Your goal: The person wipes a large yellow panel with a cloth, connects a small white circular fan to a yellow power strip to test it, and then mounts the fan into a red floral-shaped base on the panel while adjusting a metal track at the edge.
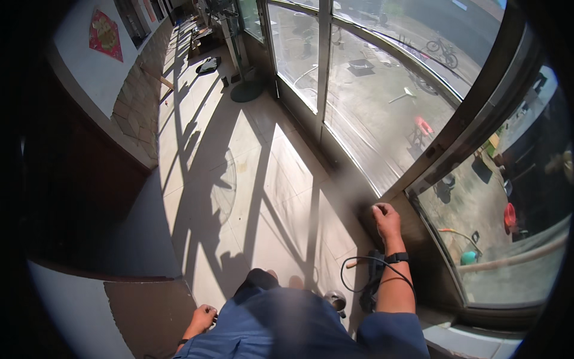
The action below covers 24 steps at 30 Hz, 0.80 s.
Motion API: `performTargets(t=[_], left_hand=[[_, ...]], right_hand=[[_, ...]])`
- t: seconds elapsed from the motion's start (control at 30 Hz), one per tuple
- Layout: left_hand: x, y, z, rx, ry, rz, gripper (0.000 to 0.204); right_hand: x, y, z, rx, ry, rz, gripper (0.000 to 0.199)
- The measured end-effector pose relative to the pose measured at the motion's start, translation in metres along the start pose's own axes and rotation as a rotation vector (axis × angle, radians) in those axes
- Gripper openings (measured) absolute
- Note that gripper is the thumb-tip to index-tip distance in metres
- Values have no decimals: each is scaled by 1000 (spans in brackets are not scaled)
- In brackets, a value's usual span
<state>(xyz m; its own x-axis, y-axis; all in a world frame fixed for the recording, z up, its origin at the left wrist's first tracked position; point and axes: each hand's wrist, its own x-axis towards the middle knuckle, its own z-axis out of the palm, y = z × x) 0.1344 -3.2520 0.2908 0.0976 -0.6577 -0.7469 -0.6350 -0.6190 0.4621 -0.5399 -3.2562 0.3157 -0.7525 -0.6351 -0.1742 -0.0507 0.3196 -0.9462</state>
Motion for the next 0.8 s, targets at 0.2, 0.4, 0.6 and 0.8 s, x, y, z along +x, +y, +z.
performTargets(t=[0.2, 0.4, 0.6, 0.8], left_hand=[[145, 125, -24, 105, -132, 94, 23], [258, 353, -31, 286, -184, 333, 26], [341, 550, 3, 435, -182, 462, 26], [380, 658, 63, 454, -218, 450, 25]], right_hand=[[186, -196, 36, 271, 110, -509, 25], [281, -307, 50, 253, 201, -576, 24], [371, -325, 46, 86, 371, -679, 19], [390, -330, 65, 109, 480, -668, 17]])
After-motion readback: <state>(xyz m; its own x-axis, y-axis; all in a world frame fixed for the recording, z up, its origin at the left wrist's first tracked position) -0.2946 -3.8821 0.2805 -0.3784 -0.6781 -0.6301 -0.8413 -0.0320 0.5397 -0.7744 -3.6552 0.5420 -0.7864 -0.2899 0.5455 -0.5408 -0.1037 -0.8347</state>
